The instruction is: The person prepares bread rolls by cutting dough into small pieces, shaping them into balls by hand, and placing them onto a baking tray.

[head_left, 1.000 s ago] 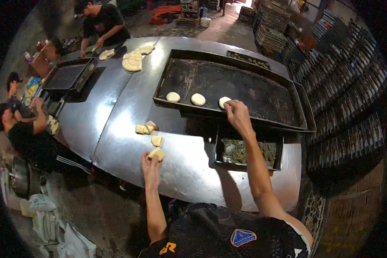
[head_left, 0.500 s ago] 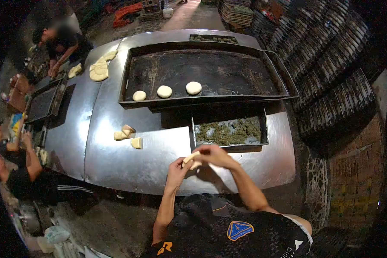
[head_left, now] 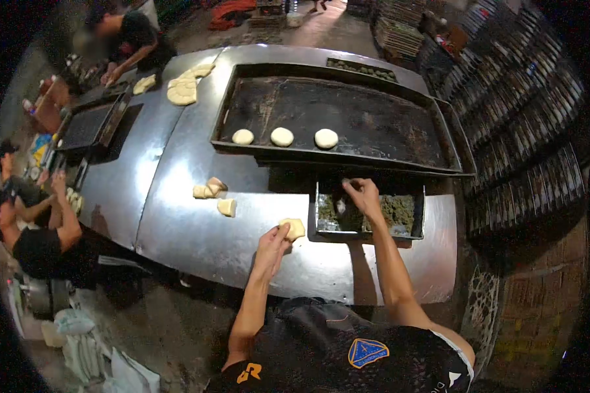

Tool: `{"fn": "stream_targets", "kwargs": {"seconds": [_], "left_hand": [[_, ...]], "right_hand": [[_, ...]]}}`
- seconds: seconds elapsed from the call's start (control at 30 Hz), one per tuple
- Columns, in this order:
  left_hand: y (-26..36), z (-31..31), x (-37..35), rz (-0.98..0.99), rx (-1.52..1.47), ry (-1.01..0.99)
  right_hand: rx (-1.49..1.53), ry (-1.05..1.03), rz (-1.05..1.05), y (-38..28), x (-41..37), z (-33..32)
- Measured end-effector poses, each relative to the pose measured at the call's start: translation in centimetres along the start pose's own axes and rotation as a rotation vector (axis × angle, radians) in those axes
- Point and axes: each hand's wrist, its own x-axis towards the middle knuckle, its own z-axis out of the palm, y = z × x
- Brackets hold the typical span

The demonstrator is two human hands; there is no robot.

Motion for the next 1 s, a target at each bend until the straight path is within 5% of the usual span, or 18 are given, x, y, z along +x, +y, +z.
{"fn": "stream_targets", "kwargs": {"seconds": [0.13,0.2,0.5,0.6,0.67,0.77,0.83,0.87,0.93,0.97,1.0], "left_hand": [[-0.9,1.1,1.8,-0.074,-0.035,-0.125],[-1.1,2.2,1.9,-0.127,0.113,-0.101],[0.6,2.2,0.5,-0.07,0.046,-0.225],[0.1,1.8,0.8,-0.039,0.054,-0.273],[-0.6,1.5,0.7,-0.02,0.052,-0.264],[-0.5,1.3,0.4,0.141,0.234,-0.232],[1.6,2.3,-0.6,0.295,0.968,-0.168],[1.5,1.9,-0.7,0.298,0.965,-0.16],[1.2,0.5,-1.0,0.09,0.468,-0.411],[1.9,0.4,-1.3,-0.005,0.169,-0.389],[2.4,0.6,-1.8,-0.001,0.171,-0.384]], "right_hand": [[0.076,-0.324,-0.192,-4.4,-6.7,0.9],[-0.038,-0.249,-0.438,-4.2,-9.4,2.6],[0.198,-0.598,-0.135,-4.8,-9.7,1.2],[0.31,-0.503,-0.242,-5.6,-9.6,2.0],[0.11,-0.481,-0.517,-6.6,-9.0,1.9],[0.131,-0.456,-0.417,-9.7,-8.9,1.4],[0.112,-0.418,-0.437,-10.3,-8.9,1.6],[0.114,-0.424,-0.443,-9.9,-8.7,1.8],[0.165,-0.522,-0.404,-8.6,-8.5,2.2],[0.17,-0.518,-0.374,-8.7,-8.4,2.1],[0.174,-0.521,-0.377,-8.8,-8.5,2.2]]}}
